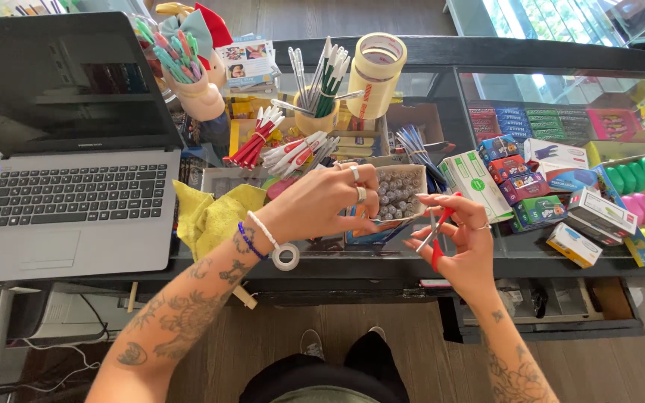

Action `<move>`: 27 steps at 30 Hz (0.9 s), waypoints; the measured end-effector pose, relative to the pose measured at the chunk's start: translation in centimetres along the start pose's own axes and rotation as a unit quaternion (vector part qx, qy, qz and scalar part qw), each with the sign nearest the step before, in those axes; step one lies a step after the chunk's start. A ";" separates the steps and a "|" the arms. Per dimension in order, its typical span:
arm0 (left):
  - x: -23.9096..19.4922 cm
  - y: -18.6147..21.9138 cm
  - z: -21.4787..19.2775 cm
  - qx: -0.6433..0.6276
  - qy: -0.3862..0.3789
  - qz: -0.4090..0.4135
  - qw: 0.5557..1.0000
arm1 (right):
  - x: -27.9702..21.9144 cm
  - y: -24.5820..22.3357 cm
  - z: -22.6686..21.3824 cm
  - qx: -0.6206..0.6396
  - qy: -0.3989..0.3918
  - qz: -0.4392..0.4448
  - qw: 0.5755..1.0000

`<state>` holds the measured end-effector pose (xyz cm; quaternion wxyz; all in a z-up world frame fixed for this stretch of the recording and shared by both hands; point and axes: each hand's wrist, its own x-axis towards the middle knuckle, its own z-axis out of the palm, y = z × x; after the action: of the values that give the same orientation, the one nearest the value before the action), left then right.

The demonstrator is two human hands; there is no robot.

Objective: Organizing and packaging stationery items like pens and boxes on a shop counter

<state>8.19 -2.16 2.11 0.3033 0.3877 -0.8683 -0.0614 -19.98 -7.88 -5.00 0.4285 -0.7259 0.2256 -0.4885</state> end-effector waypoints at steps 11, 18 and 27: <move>-3.2 1.7 3.4 0.150 0.292 0.053 0.943 | 0.2 0.7 1.4 0.043 0.013 -0.009 0.999; -3.2 0.9 3.5 0.175 0.305 0.079 0.933 | 0.3 1.2 1.6 0.050 0.005 -0.012 0.999; -1.7 1.5 2.4 0.175 0.263 0.036 0.948 | 0.3 0.3 1.4 0.040 0.012 -0.015 0.999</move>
<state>6.76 -0.22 -0.15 0.4508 0.4052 -0.7681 0.2064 -18.58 -7.69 -5.35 0.4472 -0.7053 0.2003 -0.5122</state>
